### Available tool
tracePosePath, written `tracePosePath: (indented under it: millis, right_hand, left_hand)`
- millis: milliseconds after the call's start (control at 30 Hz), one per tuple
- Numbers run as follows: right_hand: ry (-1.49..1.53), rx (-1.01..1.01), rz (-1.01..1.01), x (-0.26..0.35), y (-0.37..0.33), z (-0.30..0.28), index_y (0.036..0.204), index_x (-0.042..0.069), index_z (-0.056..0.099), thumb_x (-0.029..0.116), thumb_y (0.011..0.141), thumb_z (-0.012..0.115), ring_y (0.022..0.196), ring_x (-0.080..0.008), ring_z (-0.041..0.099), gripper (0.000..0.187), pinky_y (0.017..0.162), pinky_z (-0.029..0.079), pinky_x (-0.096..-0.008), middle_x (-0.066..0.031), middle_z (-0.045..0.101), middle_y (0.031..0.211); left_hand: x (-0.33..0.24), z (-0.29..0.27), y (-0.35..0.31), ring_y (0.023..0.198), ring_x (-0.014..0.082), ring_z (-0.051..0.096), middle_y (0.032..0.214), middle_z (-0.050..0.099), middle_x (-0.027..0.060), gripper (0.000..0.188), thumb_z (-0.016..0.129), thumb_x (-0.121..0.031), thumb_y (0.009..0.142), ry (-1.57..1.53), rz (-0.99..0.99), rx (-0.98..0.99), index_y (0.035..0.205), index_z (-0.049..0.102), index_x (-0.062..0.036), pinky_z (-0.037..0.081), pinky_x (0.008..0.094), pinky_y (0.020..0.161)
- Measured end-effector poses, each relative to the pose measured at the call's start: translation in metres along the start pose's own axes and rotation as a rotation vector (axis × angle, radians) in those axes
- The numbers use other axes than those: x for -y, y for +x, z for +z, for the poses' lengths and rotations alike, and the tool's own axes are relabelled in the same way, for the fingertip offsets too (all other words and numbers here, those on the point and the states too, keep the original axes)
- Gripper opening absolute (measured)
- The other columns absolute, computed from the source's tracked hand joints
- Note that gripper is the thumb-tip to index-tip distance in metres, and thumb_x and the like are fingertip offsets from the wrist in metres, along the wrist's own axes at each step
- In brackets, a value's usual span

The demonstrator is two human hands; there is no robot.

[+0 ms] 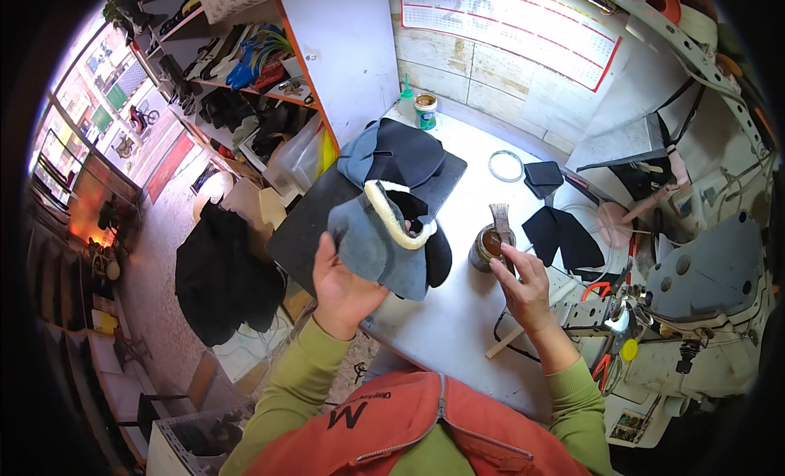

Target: The person assembles a black leather item by applying adhesive to a white strip and attaching it to the edge of the leather piece. They then fold and press the leather to secure the bond, using a brush and pliers during the process.

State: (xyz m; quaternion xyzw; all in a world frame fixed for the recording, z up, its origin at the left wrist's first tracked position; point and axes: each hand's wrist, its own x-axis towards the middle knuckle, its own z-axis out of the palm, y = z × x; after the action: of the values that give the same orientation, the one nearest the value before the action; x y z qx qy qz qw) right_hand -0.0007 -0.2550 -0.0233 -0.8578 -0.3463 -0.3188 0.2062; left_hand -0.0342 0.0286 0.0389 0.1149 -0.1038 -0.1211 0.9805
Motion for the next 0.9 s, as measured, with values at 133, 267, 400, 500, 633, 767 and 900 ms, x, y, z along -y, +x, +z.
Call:
tracePosePath:
  millis: [133,267,400,500,633,767,900]
  right_hand:
    - [-0.105,0.061,0.006,0.003,-0.003,0.000,0.101,0.009,0.068,0.002,0.075,0.066,0.096,-0.0251,0.058,0.027,0.080,0.045,-0.0361,-0.0082,0.060,0.117]
    - [-0.146,0.099,-0.006,0.005,-0.005,-0.011,0.111,0.010,0.064,0.000,0.074,0.061,0.108,-0.0249,0.053,0.038,0.087,0.043,-0.0390,-0.0079,0.056,0.123]
    - [0.118,-0.171,0.067,0.031,0.015,-0.042,0.110,0.006,0.058,-0.008,0.079,0.053,0.105,-0.0310,0.055,0.034,0.090,0.044,-0.0412,-0.0140,0.058,0.120]
    - [0.573,-0.114,0.185,0.061,0.079,-0.062,0.107,0.001,0.059,-0.004,0.085,0.052,0.094,-0.0265,0.059,0.024,0.081,0.047,-0.0331,-0.0152,0.062,0.109]
    - [1.164,0.343,0.640,0.060,0.129,-0.061,0.100,-0.003,0.064,0.012,0.092,0.058,0.087,-0.0109,0.059,0.018,0.079,0.045,-0.0233,-0.0058,0.065,0.094]
    - [1.209,0.611,0.628,0.059,0.147,-0.058,0.097,-0.003,0.065,0.014,0.089,0.063,0.080,-0.0076,0.056,0.019,0.073,0.046,-0.0220,-0.0031,0.064,0.087]
    - [1.223,0.693,0.711,0.059,0.152,-0.053,0.095,-0.002,0.065,0.016,0.085,0.068,0.075,-0.0079,0.057,0.021,0.070,0.046,-0.0217,-0.0034,0.064,0.083]
  left_hand:
    - [-0.001,-0.008,-0.001,0.135,0.0310,0.033,0.145,0.036,0.0181,0.062,0.048,-0.039,0.094,0.025,0.002,-0.082,0.144,0.031,-0.0071,0.022,0.0476,0.112]
    - [0.000,0.004,-0.008,0.135,0.0283,0.035,0.143,0.040,0.0152,0.055,0.048,-0.031,0.095,0.127,0.054,-0.139,0.142,0.033,-0.0059,0.021,0.0461,0.113]
    - [0.003,0.006,-0.017,0.128,0.0229,0.044,0.138,0.047,0.0061,0.041,0.047,-0.017,0.097,0.119,0.015,-0.043,0.136,0.041,-0.0084,0.030,0.0419,0.110]
    - [0.008,0.009,-0.025,0.126,0.0222,0.046,0.135,0.050,0.0058,0.039,0.048,-0.013,0.096,0.172,0.024,-0.041,0.134,0.044,-0.0082,0.033,0.0402,0.109]
    - [0.018,0.015,-0.030,0.124,0.0229,0.048,0.131,0.052,0.0082,0.040,0.052,-0.012,0.094,0.261,0.042,-0.107,0.132,0.044,-0.0051,0.034,0.0401,0.107]
    - [0.017,0.017,-0.037,0.119,0.0218,0.051,0.128,0.054,0.0080,0.039,0.054,-0.014,0.094,0.326,0.043,-0.120,0.130,0.045,-0.0036,0.037,0.0383,0.105]
    - [0.013,0.025,-0.039,0.116,0.0203,0.053,0.126,0.055,0.0072,0.039,0.055,-0.015,0.093,0.391,0.046,-0.139,0.129,0.046,-0.0043,0.038,0.0369,0.103]
